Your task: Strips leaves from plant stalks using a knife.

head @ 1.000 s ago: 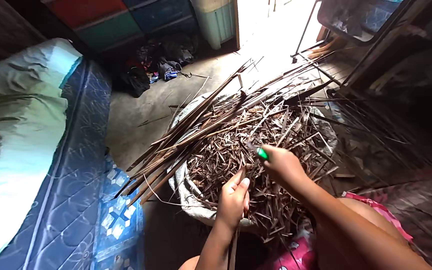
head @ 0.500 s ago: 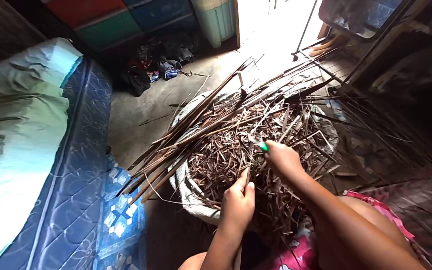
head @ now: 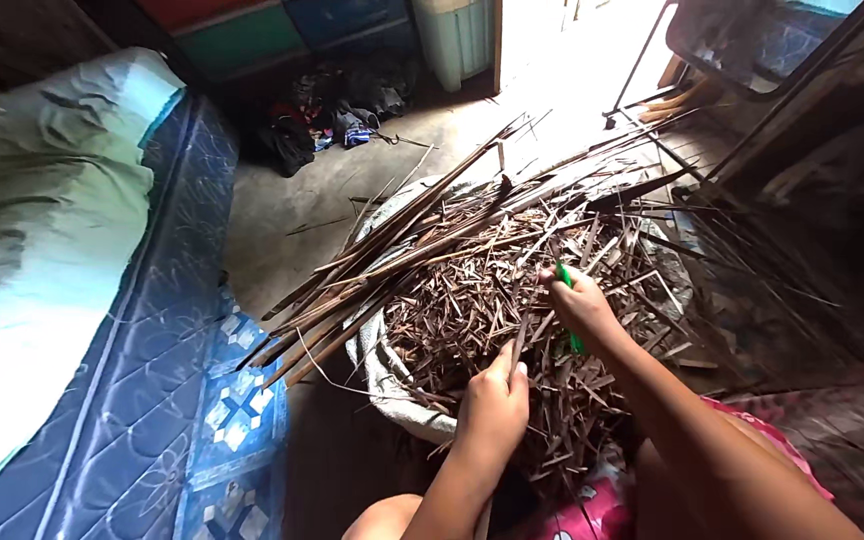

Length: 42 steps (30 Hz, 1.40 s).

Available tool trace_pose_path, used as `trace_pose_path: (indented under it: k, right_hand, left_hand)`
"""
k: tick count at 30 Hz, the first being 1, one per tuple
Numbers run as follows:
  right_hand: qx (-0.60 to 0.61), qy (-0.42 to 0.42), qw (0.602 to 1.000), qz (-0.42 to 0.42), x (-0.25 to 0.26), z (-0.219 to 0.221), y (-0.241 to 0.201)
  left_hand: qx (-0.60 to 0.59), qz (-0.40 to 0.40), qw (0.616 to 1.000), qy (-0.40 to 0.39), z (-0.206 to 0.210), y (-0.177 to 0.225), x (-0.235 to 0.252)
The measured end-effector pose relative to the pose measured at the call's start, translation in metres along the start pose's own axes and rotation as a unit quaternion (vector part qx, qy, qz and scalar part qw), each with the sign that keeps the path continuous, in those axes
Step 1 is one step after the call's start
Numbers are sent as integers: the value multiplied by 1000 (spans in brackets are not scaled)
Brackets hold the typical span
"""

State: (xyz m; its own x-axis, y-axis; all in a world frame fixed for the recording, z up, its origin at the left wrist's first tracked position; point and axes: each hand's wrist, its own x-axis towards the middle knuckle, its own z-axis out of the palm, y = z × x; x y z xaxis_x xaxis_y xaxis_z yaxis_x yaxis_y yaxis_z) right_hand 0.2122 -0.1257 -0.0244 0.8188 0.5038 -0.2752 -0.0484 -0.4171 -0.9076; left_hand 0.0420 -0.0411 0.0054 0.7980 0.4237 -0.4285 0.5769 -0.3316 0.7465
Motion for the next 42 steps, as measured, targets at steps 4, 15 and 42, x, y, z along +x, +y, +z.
trace_pose_path:
  k: [4,15,42]
  right_hand:
    - [-298,-184,937,13,-40,20,-27]
    - [-470,-60,880,26,-46,47,-25]
    - [-459,-22,883,92,-19,27,-31]
  left_hand:
    - [22,-25,998,59,-9,-4,14]
    - [114,-52,991,52,0,14,17]
    - [173,-44,981,69,4,20,8]
